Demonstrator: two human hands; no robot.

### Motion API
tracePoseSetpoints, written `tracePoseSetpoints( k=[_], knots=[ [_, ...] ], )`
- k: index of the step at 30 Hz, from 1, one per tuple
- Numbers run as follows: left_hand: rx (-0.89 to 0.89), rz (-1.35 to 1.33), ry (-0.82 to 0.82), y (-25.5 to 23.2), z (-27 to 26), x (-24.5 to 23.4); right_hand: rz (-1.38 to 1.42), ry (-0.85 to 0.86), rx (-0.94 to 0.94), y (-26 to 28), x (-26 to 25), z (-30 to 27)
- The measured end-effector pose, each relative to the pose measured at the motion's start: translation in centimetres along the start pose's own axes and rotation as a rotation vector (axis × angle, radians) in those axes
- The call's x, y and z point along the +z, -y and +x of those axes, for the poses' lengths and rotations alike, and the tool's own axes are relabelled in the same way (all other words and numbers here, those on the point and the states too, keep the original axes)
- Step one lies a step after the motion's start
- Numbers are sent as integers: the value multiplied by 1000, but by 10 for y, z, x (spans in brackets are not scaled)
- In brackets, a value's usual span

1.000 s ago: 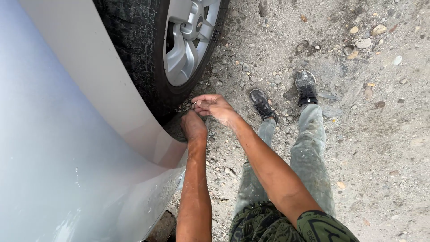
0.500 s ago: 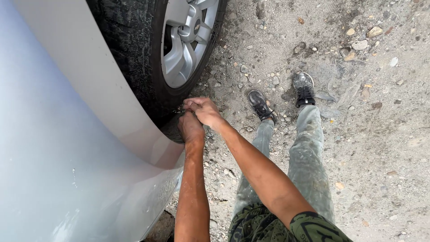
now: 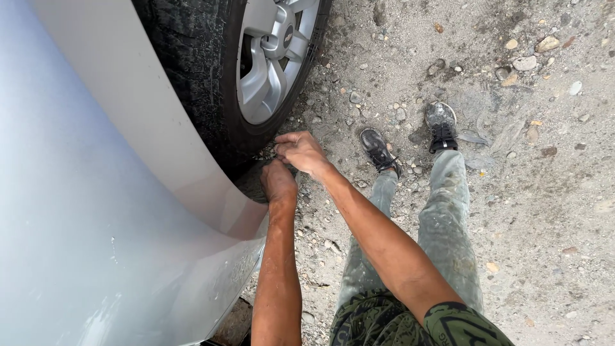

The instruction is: The person uses a socket wrench to remove bolts from the front bumper of a silver car with the hood open. They then move to the side of the vehicle and use a small tool to remove fasteners from the wheel arch area.

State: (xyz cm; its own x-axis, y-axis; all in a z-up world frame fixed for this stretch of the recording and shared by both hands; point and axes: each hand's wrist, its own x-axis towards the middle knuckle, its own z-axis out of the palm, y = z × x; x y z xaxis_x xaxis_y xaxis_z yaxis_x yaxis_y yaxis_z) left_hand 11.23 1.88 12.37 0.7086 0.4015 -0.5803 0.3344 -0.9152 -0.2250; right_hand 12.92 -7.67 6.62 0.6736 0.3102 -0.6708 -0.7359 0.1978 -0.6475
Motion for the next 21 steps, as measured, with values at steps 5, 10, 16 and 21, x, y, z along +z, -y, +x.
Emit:
tracePoseSetpoints(
  k=[5, 10, 16, 21],
  knots=[
    [-4, -233, -52, -4, -4, -8, 558, 385, -32, -19, -26, 2],
    [34, 32, -61, 6, 9, 9, 236, -28, -74, -22, -15, 0],
    [17, 27, -50, -1, 2, -1, -236, -278, -175, 32, 1, -34],
    [40, 22, -48, 2, 2, 1, 123, -85, -113, 14, 5, -8]
  ],
)
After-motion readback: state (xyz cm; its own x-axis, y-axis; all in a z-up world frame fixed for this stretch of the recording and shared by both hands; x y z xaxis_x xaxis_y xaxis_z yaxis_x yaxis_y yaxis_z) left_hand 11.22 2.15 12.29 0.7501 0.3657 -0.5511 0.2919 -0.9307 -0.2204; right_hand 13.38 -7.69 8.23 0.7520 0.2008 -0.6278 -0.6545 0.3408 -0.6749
